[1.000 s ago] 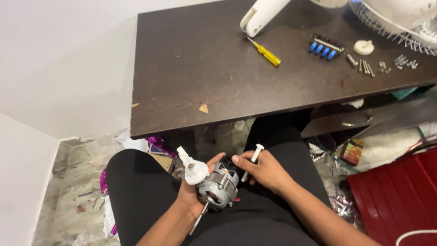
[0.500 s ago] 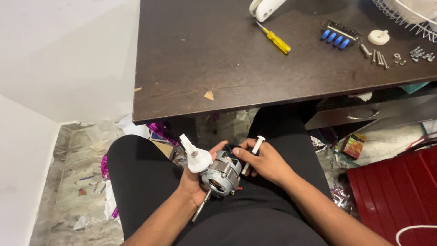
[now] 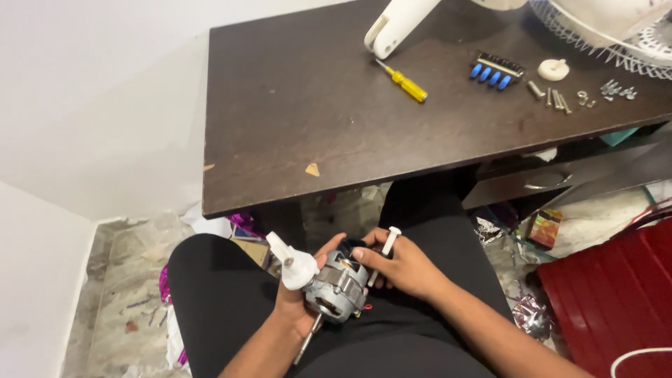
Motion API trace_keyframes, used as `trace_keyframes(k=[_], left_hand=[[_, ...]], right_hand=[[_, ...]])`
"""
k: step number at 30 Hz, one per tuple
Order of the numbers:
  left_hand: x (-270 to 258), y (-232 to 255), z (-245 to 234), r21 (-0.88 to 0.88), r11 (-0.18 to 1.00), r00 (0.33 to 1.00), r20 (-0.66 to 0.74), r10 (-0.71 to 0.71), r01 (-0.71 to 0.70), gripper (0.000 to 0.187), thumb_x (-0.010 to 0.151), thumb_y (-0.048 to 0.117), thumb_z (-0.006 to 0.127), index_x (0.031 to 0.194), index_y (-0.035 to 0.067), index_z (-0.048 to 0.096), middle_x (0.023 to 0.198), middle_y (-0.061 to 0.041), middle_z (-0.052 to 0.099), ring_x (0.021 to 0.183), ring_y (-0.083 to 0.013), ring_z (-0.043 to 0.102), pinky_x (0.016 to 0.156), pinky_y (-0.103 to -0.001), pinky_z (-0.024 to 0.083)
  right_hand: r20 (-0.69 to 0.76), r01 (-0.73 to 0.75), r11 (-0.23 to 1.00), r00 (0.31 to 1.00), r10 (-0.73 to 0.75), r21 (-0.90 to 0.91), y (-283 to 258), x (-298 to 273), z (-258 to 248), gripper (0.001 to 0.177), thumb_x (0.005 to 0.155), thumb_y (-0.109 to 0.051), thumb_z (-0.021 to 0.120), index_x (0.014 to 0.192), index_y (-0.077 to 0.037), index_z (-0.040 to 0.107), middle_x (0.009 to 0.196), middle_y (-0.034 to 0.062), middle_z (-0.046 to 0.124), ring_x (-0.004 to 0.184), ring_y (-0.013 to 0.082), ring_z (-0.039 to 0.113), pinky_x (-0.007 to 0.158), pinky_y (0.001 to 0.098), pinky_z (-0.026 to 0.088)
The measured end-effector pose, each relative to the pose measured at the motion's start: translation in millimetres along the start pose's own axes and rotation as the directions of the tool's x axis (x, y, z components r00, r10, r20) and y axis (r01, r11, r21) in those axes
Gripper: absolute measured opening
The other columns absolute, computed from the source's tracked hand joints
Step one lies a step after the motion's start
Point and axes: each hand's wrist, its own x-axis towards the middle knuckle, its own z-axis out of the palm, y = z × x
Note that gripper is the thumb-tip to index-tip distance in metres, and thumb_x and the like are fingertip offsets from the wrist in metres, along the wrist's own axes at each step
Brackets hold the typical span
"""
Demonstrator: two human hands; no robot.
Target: The person assembles a small electric motor by attaching white plastic end caps and a black plastic housing to the central stator. They align and press the components into place, then manipulate the internal wires and a metal bracket.
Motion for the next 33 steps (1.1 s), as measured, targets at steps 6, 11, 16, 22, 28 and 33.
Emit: trace_keyframes(k=[6,11,16,22,28,33], left_hand=[[2,2,2,0.052,0.999,1.0,0.015,0.005,-0.006,0.07,0.089,0.028,0.071,0.152,0.011,0.045,0.13,-0.02,0.063,0.105,-0.0377,0.069,0.086,-0.058,0.06],[-1,1,5,-0.119,0.993,0.987,0.159,0.033,-0.014,0.088,0.077,0.05,0.074,0.15,0.011,0.044,0.131,-0.02,0.062,0.108,-0.0412,0.068,0.093,-0.059,0.058],[-4,5,2,0.07,0.996,0.992,-0.114,0.061,-0.054,0.082,0.078,0.049,0.074,0.152,0.023,0.048,0.126,-0.018,0.062,0.104,-0.0385,0.065,0.094,-0.056,0.056],[-3,8,0,-0.047,0.989,0.987,-0.09,0.133,-0.137,0.064,0.078,0.035,0.068,0.138,0.014,0.058,0.119,-0.019,0.068,0.101,-0.0433,0.068,0.087,-0.059,0.058],[-2,7,5,-0.16,0.984,0.992,-0.108,0.066,-0.083,0.053,0.086,0.035,0.068,0.134,0.016,0.057,0.117,-0.022,0.066,0.101,-0.0447,0.067,0.092,-0.06,0.057],[-5,8,5,-0.188,0.975,0.993,-0.05,0.108,-0.116,0.051,0.092,0.038,0.066,0.136,0.014,0.055,0.119,-0.024,0.066,0.104,-0.0462,0.067,0.091,-0.057,0.055]], right_hand=[[0.012,0.049,0.996,0.999,-0.05,0.075,9,1,-1,0.033,0.099,-0.038,0.062,0.098,-0.005,0.065,0.068,-0.0005,0.067,0.055,0.007,0.063,0.048,0.0219,0.049],[-0.214,0.142,0.984,0.97,-0.116,0.107,18,-1,-13,0.028,0.099,-0.032,0.061,0.097,-0.007,0.072,0.064,-0.0012,0.06,0.051,0.0072,0.052,0.045,0.0237,0.041],[-0.635,0.306,0.888,0.622,-0.459,-0.342,11,-14,-20,0.031,0.101,-0.03,0.07,0.09,-0.001,0.07,0.07,0.0002,0.062,0.064,0.0103,0.056,0.059,0.0272,0.044],[-0.547,0.549,0.707,0.459,-0.7,-0.445,-29,-25,-40,0.027,0.104,-0.026,0.061,0.101,0.0,0.067,0.085,0.003,0.062,0.075,0.0102,0.054,0.067,0.0255,0.042],[-0.344,0.399,0.456,0.322,-0.882,-0.796,-92,9,-82,0.025,0.109,-0.019,0.055,0.122,0.0,0.065,0.106,0.0129,0.055,0.094,0.0267,0.055,0.083,0.0374,0.045],[-0.143,0.225,0.308,0.543,-0.827,-0.924,-120,44,-101,0.038,0.099,-0.022,0.076,0.131,-0.004,0.067,0.116,0.0194,0.059,0.111,0.0397,0.058,0.095,0.0473,0.047]])
